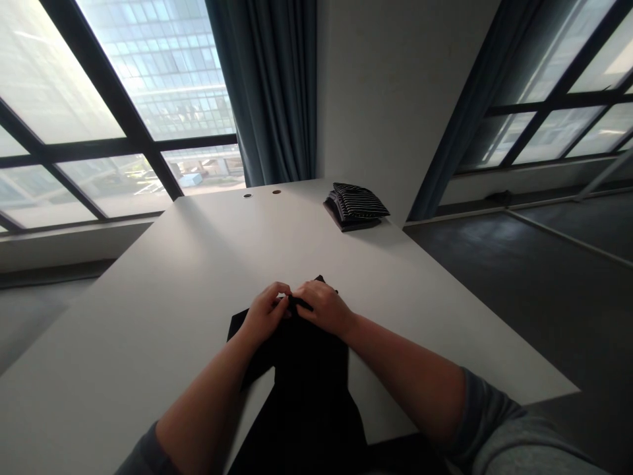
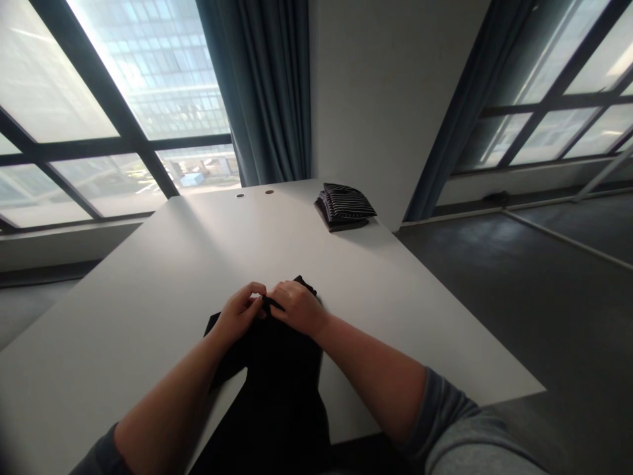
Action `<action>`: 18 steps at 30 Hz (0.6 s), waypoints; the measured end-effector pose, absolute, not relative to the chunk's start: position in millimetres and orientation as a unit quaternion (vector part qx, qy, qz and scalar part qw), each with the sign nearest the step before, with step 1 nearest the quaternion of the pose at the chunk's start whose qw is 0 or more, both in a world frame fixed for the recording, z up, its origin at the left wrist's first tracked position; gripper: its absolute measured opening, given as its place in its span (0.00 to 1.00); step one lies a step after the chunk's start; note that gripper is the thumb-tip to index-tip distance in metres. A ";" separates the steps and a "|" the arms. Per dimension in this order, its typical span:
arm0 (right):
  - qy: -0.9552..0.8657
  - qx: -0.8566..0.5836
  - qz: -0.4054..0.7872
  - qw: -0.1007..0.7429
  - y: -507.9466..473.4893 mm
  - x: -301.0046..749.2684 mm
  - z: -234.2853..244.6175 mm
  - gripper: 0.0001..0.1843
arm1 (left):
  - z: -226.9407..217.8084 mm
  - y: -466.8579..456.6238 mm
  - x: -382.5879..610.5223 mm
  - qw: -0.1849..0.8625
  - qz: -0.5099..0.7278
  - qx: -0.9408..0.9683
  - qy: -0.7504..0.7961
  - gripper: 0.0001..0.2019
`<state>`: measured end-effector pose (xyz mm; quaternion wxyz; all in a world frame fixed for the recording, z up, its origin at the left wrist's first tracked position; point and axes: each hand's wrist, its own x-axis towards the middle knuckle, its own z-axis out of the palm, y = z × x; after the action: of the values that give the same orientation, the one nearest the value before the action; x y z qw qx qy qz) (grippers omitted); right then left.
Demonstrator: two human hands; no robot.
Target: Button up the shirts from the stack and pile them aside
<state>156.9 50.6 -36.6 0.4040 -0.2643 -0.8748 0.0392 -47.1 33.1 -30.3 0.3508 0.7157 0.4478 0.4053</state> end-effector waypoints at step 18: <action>-0.832 -0.331 0.055 0.441 45.0 155.9 -28.6 0.09 | -23.3 28.8 -47.4 0.205 0.422 0.780 0.415 0.05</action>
<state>155.9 45.0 -28.6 0.4408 -0.3313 -0.8324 0.0553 -47.4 28.8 -23.3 0.2052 0.7795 0.4152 0.4217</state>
